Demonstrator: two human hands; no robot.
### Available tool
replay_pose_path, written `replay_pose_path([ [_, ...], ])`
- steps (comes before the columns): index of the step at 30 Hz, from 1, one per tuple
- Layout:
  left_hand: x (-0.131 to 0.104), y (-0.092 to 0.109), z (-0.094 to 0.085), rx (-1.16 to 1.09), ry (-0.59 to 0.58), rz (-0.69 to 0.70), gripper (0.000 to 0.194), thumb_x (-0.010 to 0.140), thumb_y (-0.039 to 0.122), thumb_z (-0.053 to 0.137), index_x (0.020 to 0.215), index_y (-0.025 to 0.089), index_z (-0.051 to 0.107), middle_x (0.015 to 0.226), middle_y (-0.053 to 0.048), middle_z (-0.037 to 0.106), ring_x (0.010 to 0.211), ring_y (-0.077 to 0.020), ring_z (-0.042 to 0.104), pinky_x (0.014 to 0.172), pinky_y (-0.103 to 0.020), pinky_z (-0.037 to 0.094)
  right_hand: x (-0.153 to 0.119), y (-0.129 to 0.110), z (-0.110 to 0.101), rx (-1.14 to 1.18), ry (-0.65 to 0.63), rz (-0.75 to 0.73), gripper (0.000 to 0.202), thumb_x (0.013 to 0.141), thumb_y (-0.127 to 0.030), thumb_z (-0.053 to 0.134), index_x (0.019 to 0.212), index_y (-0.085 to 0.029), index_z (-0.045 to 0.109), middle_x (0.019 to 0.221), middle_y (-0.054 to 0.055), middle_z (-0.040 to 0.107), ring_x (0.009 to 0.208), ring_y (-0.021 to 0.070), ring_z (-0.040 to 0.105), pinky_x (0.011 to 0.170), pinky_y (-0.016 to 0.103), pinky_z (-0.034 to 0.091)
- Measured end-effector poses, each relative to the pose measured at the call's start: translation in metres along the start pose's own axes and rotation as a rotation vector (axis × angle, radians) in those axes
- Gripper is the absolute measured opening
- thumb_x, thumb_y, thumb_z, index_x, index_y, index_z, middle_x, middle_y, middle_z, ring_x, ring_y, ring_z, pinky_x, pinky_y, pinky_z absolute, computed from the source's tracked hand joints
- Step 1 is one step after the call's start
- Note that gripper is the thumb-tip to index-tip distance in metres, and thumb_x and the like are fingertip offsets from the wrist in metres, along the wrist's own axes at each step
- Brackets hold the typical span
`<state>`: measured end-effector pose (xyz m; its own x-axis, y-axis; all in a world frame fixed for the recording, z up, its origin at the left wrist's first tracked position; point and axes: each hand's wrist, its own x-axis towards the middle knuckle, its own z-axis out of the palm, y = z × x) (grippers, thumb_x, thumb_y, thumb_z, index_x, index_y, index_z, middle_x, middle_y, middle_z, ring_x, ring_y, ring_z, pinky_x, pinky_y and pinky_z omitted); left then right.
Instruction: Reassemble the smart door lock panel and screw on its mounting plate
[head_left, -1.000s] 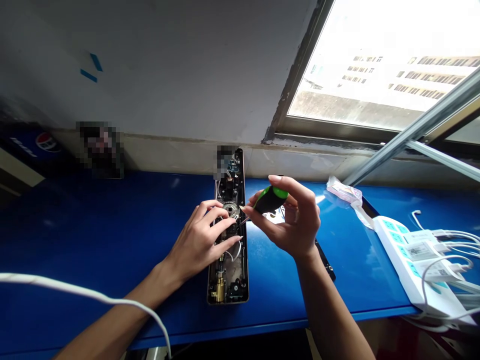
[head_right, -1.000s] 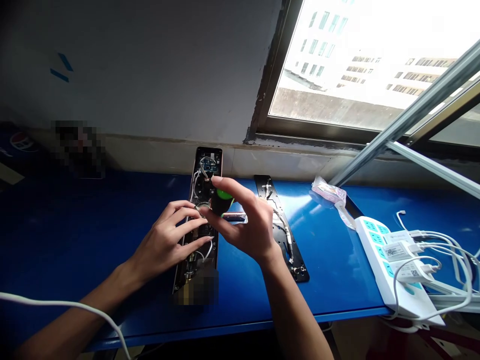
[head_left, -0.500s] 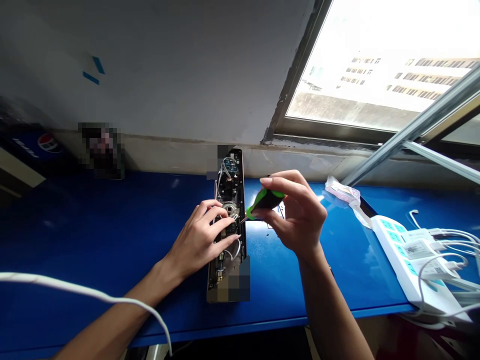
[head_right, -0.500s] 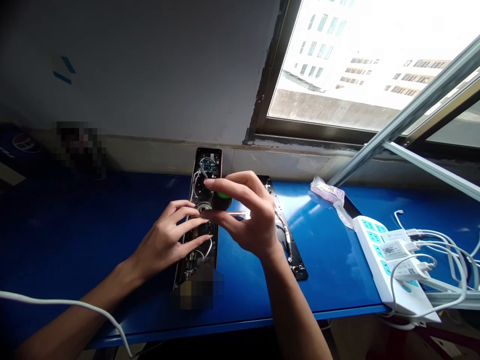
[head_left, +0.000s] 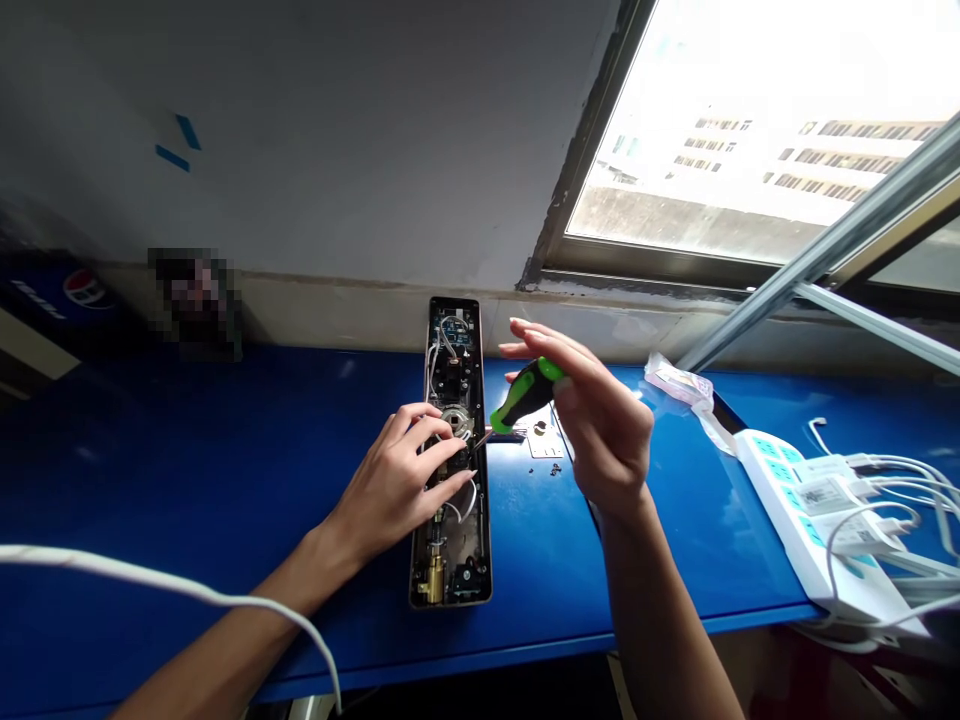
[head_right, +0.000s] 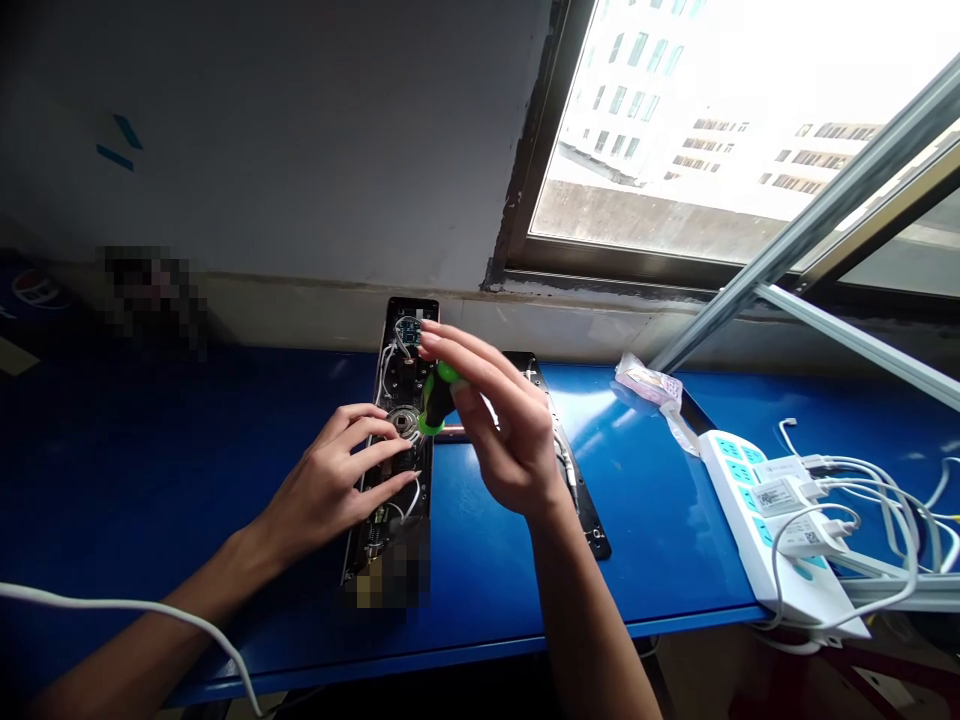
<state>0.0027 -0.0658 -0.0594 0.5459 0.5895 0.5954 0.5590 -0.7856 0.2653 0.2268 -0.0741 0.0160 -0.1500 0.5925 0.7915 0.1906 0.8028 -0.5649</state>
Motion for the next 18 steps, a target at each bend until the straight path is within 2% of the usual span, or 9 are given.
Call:
replay_pose_path([
  [2,0.0000,0.0006,0.0010,0.002,0.005,0.003,0.023,0.095,0.025,0.073,0.115,0.014,0.075,0.110,-0.013,0.070,0.123,-0.0332,0.055,0.098,-0.052,0.059,-0.0006,0.0005,-0.0002,0.037,-0.001,0.006,0.044,0.104,-0.018,0.055,0.141,-0.038,0.065,0.131,0.004,0.072,0.115,0.0258,0.072,0.094,0.051,0.064],
  [5,-0.0004,0.0011,0.0018,0.005,0.012,0.009,0.021,0.096,0.024,0.073,0.114,0.015,0.076,0.110,-0.012,0.070,0.123,-0.0331,0.055,0.097,-0.051,0.059,-0.0008,0.0012,-0.0017,-0.084,0.066,-0.058,0.041,0.089,-0.026,0.081,0.128,-0.039,0.074,0.105,0.003,0.071,0.093,0.0223,0.072,0.079,0.043,0.065],
  [6,-0.0006,0.0012,0.0018,0.005,0.012,0.008,0.021,0.096,0.024,0.072,0.114,0.016,0.076,0.110,-0.012,0.070,0.123,-0.0330,0.055,0.097,-0.051,0.059,-0.0007,0.0007,-0.0020,-0.123,0.076,-0.074,0.039,0.088,-0.032,0.082,0.126,-0.039,0.076,0.102,0.003,0.068,0.091,0.0218,0.070,0.077,0.043,0.065],
  [8,-0.0007,0.0013,0.0019,0.004,0.010,0.004,0.021,0.096,0.023,0.072,0.115,0.016,0.076,0.110,-0.012,0.071,0.123,-0.0329,0.055,0.098,-0.051,0.059,-0.0001,-0.0016,-0.0016,-0.131,0.045,-0.060,0.033,0.098,-0.037,0.069,0.131,-0.037,0.073,0.111,0.006,0.067,0.101,0.0234,0.069,0.086,0.046,0.064],
  [10,-0.0005,0.0013,0.0021,0.002,0.012,-0.001,0.021,0.096,0.023,0.072,0.115,0.016,0.076,0.110,-0.012,0.071,0.123,-0.0327,0.055,0.098,-0.052,0.058,0.0002,-0.0038,0.0001,-0.065,-0.010,-0.009,0.038,0.107,-0.029,0.051,0.141,-0.036,0.066,0.128,0.007,0.068,0.116,0.0252,0.069,0.098,0.051,0.062],
  [11,-0.0003,0.0014,0.0022,0.001,0.016,-0.002,0.021,0.096,0.023,0.072,0.115,0.016,0.076,0.109,-0.012,0.071,0.123,-0.0326,0.055,0.098,-0.052,0.058,0.0004,-0.0043,0.0011,-0.033,-0.025,0.008,0.041,0.108,-0.023,0.048,0.143,-0.037,0.064,0.132,0.006,0.069,0.118,0.0252,0.069,0.100,0.051,0.062],
  [14,0.0005,0.0017,0.0030,0.008,0.019,0.002,0.021,0.096,0.022,0.072,0.115,0.015,0.076,0.109,-0.012,0.071,0.123,-0.0326,0.055,0.098,-0.051,0.059,0.0006,-0.0032,0.0026,-0.073,0.027,-0.033,0.042,0.097,-0.022,0.071,0.134,-0.041,0.070,0.111,0.003,0.073,0.099,0.0222,0.072,0.083,0.043,0.066],
  [16,0.0009,0.0020,0.0035,0.013,0.018,0.004,0.020,0.096,0.022,0.071,0.114,0.014,0.076,0.110,-0.012,0.071,0.123,-0.0326,0.054,0.099,-0.051,0.058,0.0007,-0.0029,0.0019,-0.163,0.067,-0.076,0.040,0.088,-0.029,0.083,0.125,-0.041,0.075,0.096,0.002,0.065,0.088,0.0200,0.068,0.072,0.038,0.064],
  [18,0.0011,0.0023,0.0037,0.011,0.019,0.001,0.019,0.096,0.022,0.071,0.114,0.015,0.075,0.111,-0.012,0.071,0.123,-0.0324,0.055,0.099,-0.051,0.058,0.0010,-0.0046,0.0010,-0.176,0.028,-0.054,0.036,0.095,-0.032,0.074,0.130,-0.039,0.073,0.105,0.005,0.064,0.095,0.0210,0.068,0.076,0.039,0.065],
])
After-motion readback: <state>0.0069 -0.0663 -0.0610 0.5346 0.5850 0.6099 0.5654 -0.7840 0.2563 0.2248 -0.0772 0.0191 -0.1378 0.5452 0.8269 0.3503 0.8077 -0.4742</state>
